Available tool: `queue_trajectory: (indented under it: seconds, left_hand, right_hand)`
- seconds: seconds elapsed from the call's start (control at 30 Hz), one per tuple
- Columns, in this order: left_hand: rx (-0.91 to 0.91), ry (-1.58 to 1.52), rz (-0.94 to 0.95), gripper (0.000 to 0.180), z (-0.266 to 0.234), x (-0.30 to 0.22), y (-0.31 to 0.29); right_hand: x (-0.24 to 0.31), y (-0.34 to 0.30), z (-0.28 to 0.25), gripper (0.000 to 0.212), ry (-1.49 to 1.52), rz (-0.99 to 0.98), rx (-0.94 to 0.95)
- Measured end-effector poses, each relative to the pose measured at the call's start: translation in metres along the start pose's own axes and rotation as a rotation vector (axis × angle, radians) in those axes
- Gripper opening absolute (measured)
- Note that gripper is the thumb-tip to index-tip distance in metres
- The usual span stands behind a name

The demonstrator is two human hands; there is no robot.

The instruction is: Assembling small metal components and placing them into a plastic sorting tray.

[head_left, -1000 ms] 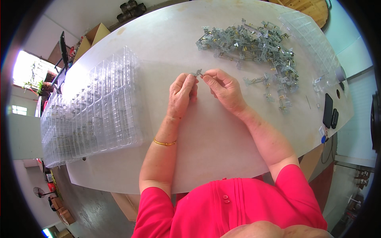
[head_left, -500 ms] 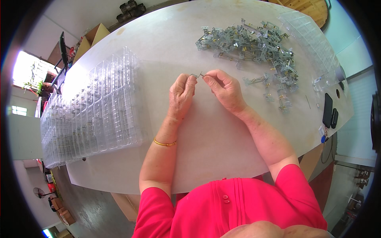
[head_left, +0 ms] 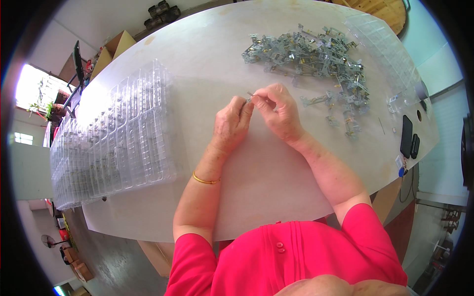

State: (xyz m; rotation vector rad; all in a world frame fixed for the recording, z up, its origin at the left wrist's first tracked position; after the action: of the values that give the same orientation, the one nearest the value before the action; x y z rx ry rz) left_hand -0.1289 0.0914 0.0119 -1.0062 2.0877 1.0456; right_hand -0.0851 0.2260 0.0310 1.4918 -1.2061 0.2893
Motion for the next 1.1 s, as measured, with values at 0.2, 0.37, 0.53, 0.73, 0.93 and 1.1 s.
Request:
queue_trajectory:
  seconds: [0.2,0.37,0.53,0.73,0.93,1.1]
  left_hand:
    - [0.043,-0.411,-0.256,0.027,0.006,0.017,0.0]
    - [0.035,-0.919,-0.582,0.035,0.009,0.042,-0.008]
    - [0.053,-0.907,-0.557,0.035,0.012,0.041,-0.007]
    - [0.051,-0.903,-0.556,0.035,0.012,0.042,-0.008]
    - [0.042,-0.799,-0.518,0.034,0.008,0.039,-0.006]
    - [0.038,-0.561,-0.406,0.031,-0.001,0.038,-0.002]
  right_hand:
    - [-0.024,-0.001,-0.014,0.009,0.237,0.164,-0.188]
    - [-0.04,-0.007,0.007,0.014,0.378,0.435,0.017]
    - [-0.037,-0.008,0.01,0.012,0.308,0.394,0.065]
    - [-0.036,-0.008,0.011,0.012,0.262,0.389,0.085]
    - [-0.03,-0.007,0.008,0.012,0.209,0.369,0.086]
    - [-0.031,-0.007,0.008,0.013,0.185,0.367,0.096]
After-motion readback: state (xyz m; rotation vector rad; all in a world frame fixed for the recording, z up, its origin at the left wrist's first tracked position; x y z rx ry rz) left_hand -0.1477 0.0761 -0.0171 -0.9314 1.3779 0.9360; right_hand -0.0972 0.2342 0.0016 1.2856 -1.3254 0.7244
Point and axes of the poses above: each hand's wrist, its own y-axis towards the middle knuckle, its own z-axis out of the palm, x = y × z, the point moved 9 cm from there along y, towards the middle knuckle, and after that the axes turned 1 degree about -z, right-handed, at the moved point
